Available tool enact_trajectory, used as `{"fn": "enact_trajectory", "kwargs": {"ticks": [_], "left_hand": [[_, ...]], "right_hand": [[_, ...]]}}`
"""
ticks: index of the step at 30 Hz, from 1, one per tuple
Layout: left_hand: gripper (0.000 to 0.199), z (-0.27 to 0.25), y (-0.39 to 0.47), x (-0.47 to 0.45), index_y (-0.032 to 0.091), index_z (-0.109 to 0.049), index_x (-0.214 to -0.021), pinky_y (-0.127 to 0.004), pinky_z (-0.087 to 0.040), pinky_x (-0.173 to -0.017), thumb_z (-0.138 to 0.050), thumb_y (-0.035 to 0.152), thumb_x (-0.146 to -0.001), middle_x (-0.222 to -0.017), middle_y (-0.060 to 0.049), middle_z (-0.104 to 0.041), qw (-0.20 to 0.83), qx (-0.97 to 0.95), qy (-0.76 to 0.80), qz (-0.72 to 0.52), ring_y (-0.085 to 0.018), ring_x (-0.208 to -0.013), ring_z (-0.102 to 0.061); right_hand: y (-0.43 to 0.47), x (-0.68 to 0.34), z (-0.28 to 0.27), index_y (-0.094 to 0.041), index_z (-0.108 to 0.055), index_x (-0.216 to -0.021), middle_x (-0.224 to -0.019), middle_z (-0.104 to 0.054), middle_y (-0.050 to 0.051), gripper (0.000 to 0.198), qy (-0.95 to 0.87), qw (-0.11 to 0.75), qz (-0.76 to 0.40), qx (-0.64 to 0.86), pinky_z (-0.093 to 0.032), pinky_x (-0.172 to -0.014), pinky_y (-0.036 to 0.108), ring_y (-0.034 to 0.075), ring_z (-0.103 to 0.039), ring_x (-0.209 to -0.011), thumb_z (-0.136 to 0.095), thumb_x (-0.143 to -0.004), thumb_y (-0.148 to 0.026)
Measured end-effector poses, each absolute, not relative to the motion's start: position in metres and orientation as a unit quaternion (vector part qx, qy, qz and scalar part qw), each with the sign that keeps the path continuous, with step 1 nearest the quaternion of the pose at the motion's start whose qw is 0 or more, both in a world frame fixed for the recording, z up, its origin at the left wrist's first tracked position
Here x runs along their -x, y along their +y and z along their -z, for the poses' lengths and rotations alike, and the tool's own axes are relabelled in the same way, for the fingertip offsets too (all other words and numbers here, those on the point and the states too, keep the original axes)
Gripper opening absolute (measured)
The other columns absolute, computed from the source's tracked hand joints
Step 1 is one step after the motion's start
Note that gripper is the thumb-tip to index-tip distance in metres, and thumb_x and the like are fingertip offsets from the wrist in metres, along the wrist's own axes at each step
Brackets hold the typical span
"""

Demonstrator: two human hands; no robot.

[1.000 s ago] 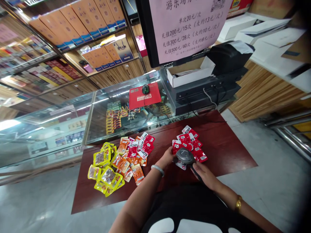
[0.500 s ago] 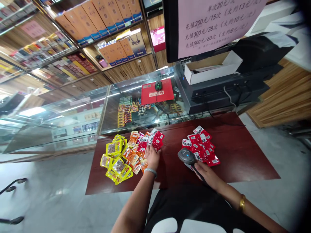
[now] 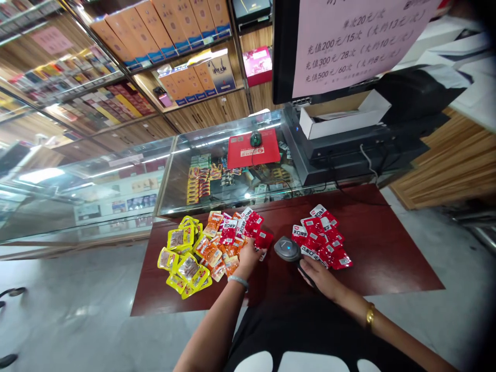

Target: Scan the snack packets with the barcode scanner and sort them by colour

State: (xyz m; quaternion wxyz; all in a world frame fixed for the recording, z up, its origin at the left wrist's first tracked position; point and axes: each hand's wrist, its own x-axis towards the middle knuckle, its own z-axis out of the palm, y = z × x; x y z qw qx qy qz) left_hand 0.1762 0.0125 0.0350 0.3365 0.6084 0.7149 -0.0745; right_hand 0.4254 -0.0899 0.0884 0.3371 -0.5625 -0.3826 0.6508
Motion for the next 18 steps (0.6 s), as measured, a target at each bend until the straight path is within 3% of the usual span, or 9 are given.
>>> {"fn": "enact_trajectory", "kwargs": {"ticks": [5,9,15,18], "left_hand": [[0.047,-0.03,0.007,-0.192,0.022,-0.06,-0.115,-0.028,-0.044,-0.076,-0.076,0.046,-0.078,-0.096,-0.007,-0.074,0.362,-0.613,0.7,0.048,-0.024,-0.093,-0.07],[0.045,-0.029,0.008,-0.202,0.02,-0.06,-0.111,-0.028,-0.045,-0.075,-0.077,0.043,-0.076,-0.101,-0.01,-0.074,0.354,-0.651,0.67,0.033,-0.025,-0.094,-0.07],[0.038,-0.032,0.004,-0.215,0.021,-0.06,-0.102,-0.03,-0.047,-0.078,-0.079,0.039,-0.075,-0.1,-0.008,-0.074,0.382,-0.649,0.658,0.011,-0.025,-0.093,-0.07],[0.035,-0.026,0.001,-0.226,0.02,-0.058,-0.101,-0.028,-0.05,-0.077,-0.08,0.031,-0.075,-0.095,-0.005,-0.074,0.453,-0.608,0.651,-0.037,-0.021,-0.087,-0.07]], "right_hand": [[-0.086,-0.426,-0.098,-0.025,-0.075,-0.106,-0.102,-0.077,0.009,0.054,-0.385,0.357,-0.645,0.555,-0.054,-0.096,0.047,0.035,-0.066,-0.108,-0.056,-0.088,-0.072],[-0.088,-0.428,-0.104,-0.024,-0.074,-0.104,-0.088,-0.077,0.007,0.055,-0.368,0.358,-0.653,0.556,-0.057,-0.084,0.043,0.033,-0.068,-0.1,-0.055,-0.087,-0.073],[-0.098,-0.439,-0.104,-0.024,-0.072,-0.101,-0.085,-0.074,0.006,0.057,-0.357,0.363,-0.654,0.56,-0.056,-0.079,0.04,0.031,-0.067,-0.094,-0.053,-0.087,-0.076],[-0.105,-0.449,-0.1,-0.023,-0.071,-0.104,-0.092,-0.075,0.007,0.054,-0.359,0.364,-0.64,0.573,-0.054,-0.079,0.039,0.031,-0.065,-0.096,-0.055,-0.089,-0.073]]}}
